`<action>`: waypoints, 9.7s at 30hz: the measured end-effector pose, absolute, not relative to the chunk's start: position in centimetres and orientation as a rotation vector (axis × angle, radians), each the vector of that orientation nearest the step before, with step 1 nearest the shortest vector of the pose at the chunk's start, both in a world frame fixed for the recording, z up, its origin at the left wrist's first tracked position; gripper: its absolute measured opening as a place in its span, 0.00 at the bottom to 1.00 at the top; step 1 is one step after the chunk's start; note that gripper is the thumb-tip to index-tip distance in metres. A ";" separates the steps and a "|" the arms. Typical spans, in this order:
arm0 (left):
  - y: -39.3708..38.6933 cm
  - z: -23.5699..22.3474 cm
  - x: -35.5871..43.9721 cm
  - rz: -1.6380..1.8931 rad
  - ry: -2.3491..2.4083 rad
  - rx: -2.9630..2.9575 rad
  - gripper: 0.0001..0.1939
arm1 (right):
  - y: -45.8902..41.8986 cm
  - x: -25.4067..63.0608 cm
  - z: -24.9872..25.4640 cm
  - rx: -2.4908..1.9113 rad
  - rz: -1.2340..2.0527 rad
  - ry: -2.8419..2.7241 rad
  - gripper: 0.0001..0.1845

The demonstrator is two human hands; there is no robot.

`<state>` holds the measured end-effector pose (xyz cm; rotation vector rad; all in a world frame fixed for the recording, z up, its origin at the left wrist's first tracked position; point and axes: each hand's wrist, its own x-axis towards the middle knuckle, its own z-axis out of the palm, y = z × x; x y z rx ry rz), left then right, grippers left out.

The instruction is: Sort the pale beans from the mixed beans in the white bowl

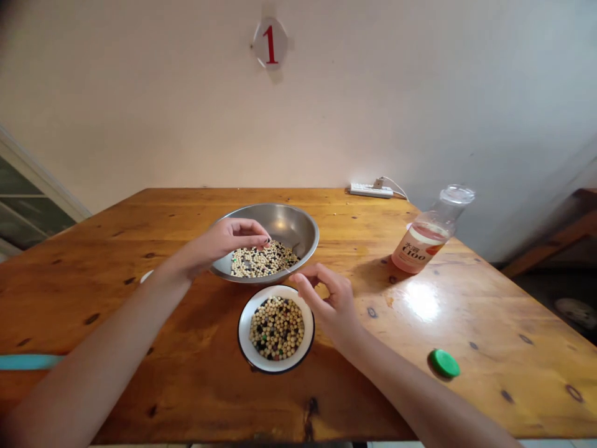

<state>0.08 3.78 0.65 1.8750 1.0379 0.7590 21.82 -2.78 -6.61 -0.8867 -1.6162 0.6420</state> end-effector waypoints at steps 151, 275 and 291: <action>-7.0 0.8 0.2 1.019 0.909 2.237 0.06 | -9.8 20.3 -5.5 -0.788 0.971 -1.460 0.03; -10.8 -5.5 3.1 1.555 0.993 2.186 0.23 | -9.5 20.0 -5.7 -0.790 1.392 -1.211 0.04; -10.5 -4.8 3.0 1.785 1.175 1.768 0.11 | -8.7 21.6 -5.2 -1.050 0.600 -1.750 0.11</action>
